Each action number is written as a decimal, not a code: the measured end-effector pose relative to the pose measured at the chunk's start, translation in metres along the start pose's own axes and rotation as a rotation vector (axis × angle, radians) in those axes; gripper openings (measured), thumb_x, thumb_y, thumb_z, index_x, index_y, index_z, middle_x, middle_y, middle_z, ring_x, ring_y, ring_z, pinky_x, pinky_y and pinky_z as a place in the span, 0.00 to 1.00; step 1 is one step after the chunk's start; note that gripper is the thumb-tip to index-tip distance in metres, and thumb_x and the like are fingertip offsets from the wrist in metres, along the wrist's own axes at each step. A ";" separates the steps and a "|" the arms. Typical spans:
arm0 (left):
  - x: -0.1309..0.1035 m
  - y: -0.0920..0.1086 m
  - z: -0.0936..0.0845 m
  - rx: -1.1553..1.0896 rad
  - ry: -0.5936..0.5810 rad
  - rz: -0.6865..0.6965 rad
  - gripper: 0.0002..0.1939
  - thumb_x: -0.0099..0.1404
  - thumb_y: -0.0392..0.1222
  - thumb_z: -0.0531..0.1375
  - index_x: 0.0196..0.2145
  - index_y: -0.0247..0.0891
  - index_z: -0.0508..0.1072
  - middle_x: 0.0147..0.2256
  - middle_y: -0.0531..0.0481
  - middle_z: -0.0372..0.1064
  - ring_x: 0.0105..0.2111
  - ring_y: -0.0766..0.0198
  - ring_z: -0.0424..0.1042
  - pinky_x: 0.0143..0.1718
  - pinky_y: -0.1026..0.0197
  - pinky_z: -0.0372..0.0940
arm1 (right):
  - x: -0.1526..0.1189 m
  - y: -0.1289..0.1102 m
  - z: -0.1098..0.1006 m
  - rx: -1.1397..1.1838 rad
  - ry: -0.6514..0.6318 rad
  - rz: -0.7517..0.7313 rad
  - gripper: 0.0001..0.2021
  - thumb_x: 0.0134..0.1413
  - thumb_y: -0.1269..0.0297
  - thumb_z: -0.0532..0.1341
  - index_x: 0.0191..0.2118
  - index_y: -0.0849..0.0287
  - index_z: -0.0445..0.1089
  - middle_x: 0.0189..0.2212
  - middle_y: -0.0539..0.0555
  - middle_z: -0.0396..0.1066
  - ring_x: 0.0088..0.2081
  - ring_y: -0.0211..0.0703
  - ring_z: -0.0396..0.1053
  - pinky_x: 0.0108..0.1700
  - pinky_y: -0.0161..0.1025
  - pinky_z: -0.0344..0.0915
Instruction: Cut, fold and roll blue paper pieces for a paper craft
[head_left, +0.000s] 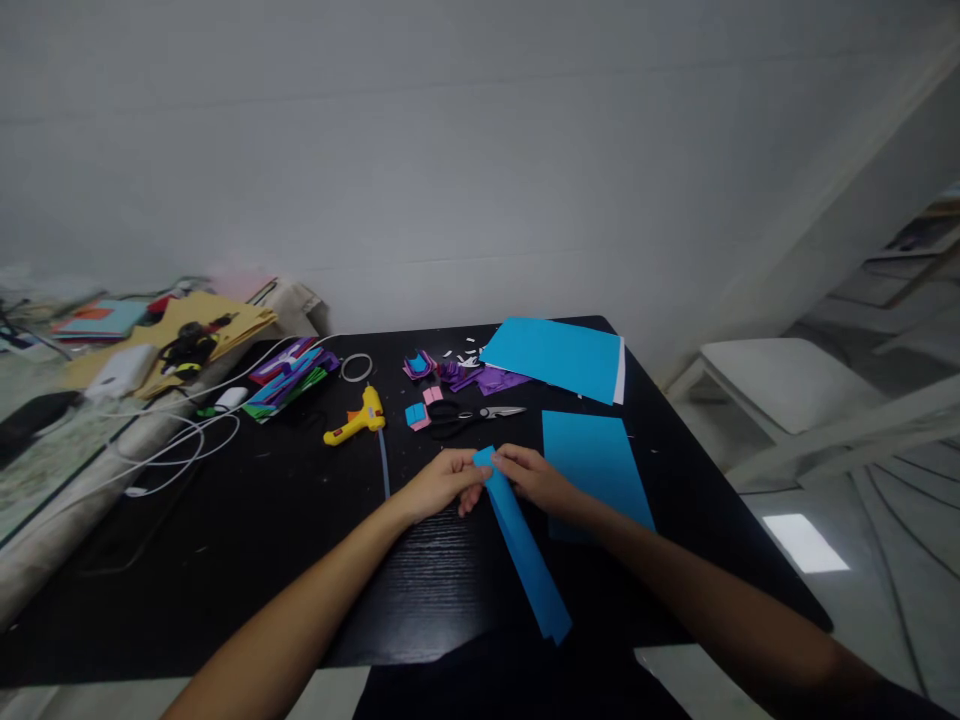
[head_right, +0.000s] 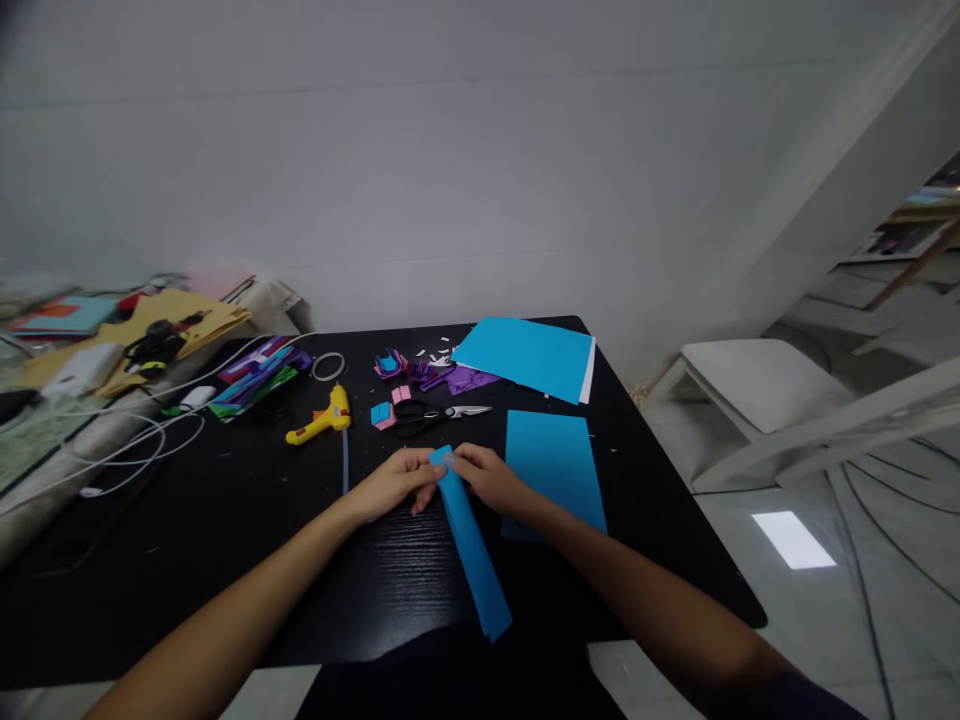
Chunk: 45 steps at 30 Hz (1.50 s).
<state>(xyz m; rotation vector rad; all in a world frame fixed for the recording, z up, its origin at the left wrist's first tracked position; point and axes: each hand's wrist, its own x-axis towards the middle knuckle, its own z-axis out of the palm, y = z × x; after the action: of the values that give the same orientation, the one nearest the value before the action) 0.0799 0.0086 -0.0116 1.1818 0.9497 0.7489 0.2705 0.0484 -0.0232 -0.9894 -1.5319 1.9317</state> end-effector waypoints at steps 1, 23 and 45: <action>0.000 0.000 0.000 0.016 -0.016 -0.004 0.22 0.61 0.59 0.65 0.28 0.35 0.68 0.17 0.56 0.65 0.15 0.71 0.62 0.18 0.68 0.58 | 0.000 -0.001 0.000 0.024 0.023 0.016 0.25 0.49 0.39 0.66 0.29 0.58 0.64 0.22 0.44 0.59 0.25 0.35 0.58 0.27 0.34 0.56; 0.001 -0.002 0.002 0.031 0.072 -0.020 0.27 0.58 0.63 0.66 0.25 0.35 0.66 0.19 0.54 0.68 0.16 0.70 0.65 0.18 0.68 0.60 | 0.003 -0.001 -0.003 -0.050 0.097 -0.061 0.23 0.51 0.41 0.66 0.26 0.58 0.64 0.18 0.43 0.56 0.22 0.33 0.52 0.25 0.35 0.48; 0.002 -0.013 0.005 0.098 0.213 0.161 0.22 0.59 0.54 0.69 0.41 0.36 0.70 0.26 0.56 0.69 0.22 0.68 0.71 0.22 0.67 0.67 | 0.001 -0.004 -0.006 0.046 0.052 0.025 0.16 0.47 0.51 0.70 0.29 0.59 0.70 0.21 0.45 0.65 0.24 0.35 0.58 0.28 0.35 0.53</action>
<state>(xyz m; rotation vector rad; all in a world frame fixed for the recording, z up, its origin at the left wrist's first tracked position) 0.0847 0.0052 -0.0239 1.2932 1.0853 0.9812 0.2745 0.0543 -0.0199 -1.0359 -1.4459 1.9344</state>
